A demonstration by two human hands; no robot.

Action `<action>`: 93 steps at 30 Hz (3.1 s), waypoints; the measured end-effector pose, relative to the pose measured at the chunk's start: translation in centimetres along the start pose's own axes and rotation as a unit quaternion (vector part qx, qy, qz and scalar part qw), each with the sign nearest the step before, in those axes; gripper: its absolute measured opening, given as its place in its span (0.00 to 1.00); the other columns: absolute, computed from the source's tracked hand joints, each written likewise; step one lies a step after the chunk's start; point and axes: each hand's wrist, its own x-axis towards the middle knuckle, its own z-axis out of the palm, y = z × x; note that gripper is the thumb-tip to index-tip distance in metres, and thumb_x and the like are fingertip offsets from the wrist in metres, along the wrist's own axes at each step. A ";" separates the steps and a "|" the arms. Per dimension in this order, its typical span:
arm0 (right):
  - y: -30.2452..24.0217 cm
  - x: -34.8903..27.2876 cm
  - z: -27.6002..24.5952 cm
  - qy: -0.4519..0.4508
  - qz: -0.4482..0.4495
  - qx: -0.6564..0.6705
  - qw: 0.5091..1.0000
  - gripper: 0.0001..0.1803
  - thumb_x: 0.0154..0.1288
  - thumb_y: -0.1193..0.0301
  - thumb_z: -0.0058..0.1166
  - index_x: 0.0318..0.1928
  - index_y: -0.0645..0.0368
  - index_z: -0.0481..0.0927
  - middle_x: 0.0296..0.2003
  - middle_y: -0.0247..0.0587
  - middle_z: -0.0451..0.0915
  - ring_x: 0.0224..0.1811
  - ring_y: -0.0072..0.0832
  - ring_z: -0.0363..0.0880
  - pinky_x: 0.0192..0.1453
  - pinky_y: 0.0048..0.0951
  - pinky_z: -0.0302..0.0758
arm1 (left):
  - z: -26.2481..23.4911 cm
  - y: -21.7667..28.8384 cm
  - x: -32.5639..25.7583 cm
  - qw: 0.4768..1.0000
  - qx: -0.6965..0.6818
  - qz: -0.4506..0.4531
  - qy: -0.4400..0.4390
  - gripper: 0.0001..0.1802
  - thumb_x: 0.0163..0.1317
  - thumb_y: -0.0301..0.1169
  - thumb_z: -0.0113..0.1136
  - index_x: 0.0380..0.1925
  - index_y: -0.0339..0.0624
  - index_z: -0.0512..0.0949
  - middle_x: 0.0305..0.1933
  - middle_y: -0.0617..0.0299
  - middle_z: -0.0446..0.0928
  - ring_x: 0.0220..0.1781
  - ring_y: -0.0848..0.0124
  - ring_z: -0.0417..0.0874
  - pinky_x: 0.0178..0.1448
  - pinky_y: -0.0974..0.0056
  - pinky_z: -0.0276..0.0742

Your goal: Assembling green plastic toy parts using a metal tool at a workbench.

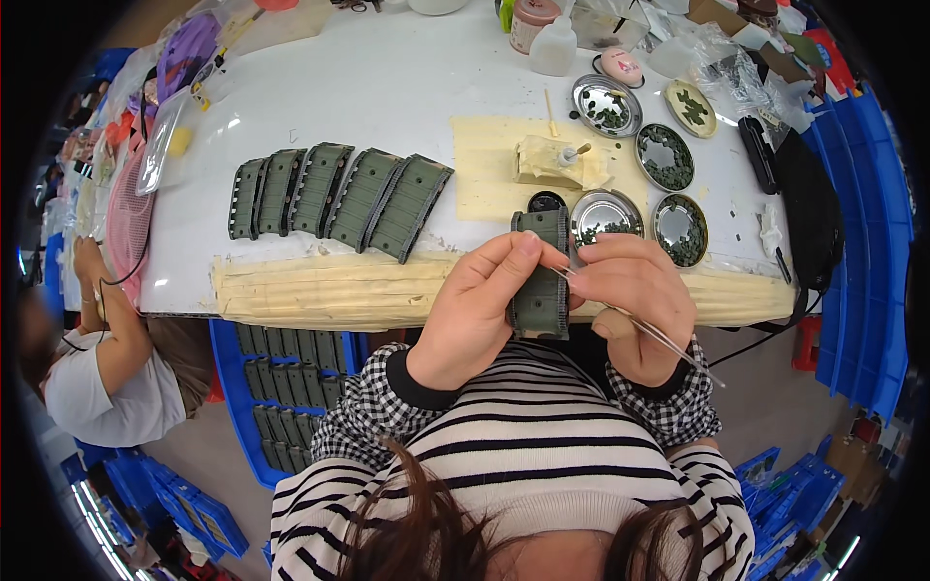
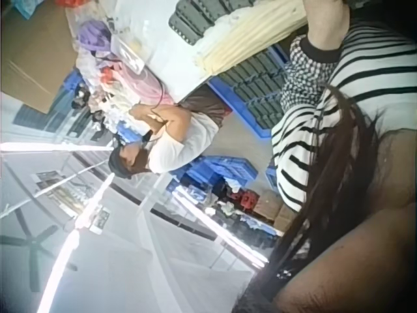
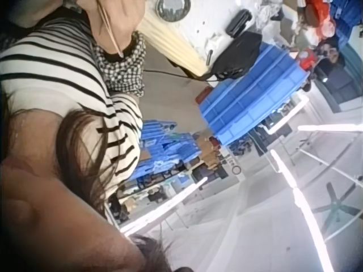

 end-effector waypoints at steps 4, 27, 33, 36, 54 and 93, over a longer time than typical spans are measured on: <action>-0.1 0.2 0.3 -0.005 -0.029 -0.038 0.999 0.18 0.49 0.68 0.68 0.41 0.63 0.84 0.36 0.42 0.82 0.45 0.43 0.83 0.49 0.37 0.81 | 0.0 0.0 -0.2 1.000 -0.010 -0.006 0.001 0.18 0.76 0.40 0.47 0.43 0.34 0.78 0.39 0.60 0.81 0.39 0.75 0.83 0.46 0.70 0.80; -0.4 0.3 0.7 -0.003 -0.046 -0.038 0.998 0.17 0.51 0.66 0.67 0.40 0.63 0.84 0.36 0.42 0.82 0.43 0.40 0.83 0.51 0.40 0.82 | -0.2 -0.4 -0.6 1.000 -0.025 -0.009 -0.012 0.20 0.77 0.41 0.45 0.43 0.34 0.78 0.40 0.62 0.80 0.42 0.76 0.81 0.49 0.70 0.78; 0.4 -0.4 0.9 0.068 0.024 0.043 0.996 0.07 0.66 0.73 0.56 0.39 0.64 0.83 0.32 0.43 0.82 0.42 0.38 0.82 0.50 0.35 0.77 | -0.1 0.1 -1.0 0.999 -0.037 0.004 -0.029 0.18 0.76 0.34 0.46 0.61 0.38 0.68 0.51 0.55 0.77 0.52 0.68 0.81 0.57 0.64 0.79; 1.3 -0.2 1.5 0.126 0.128 0.084 0.980 0.10 0.72 0.74 0.48 0.38 0.64 0.83 0.30 0.41 0.82 0.37 0.34 0.79 0.44 0.31 0.75 | 1.2 1.6 -1.9 0.998 0.023 0.061 0.008 0.44 0.70 0.18 0.47 0.77 0.55 0.35 0.65 0.45 0.65 0.63 0.57 0.76 0.64 0.56 0.76; 4.7 -0.3 3.8 0.065 0.147 -0.090 0.983 0.06 0.67 0.72 0.57 0.37 0.59 0.85 0.31 0.35 0.84 0.36 0.33 0.74 0.41 0.32 0.70 | -1.7 3.0 -2.6 0.989 -0.018 0.090 0.112 0.27 0.67 0.20 0.55 0.65 0.41 0.62 0.56 0.49 0.77 0.56 0.65 0.81 0.58 0.60 0.83; -1.5 0.1 2.3 -0.030 0.035 0.111 0.993 0.13 0.58 0.76 0.63 0.45 0.66 0.82 0.46 0.54 0.83 0.46 0.43 0.85 0.48 0.32 0.81 | -1.3 2.7 -1.4 0.986 -0.063 0.074 0.133 0.24 0.68 0.24 0.52 0.64 0.38 0.65 0.59 0.52 0.74 0.60 0.67 0.78 0.62 0.59 0.80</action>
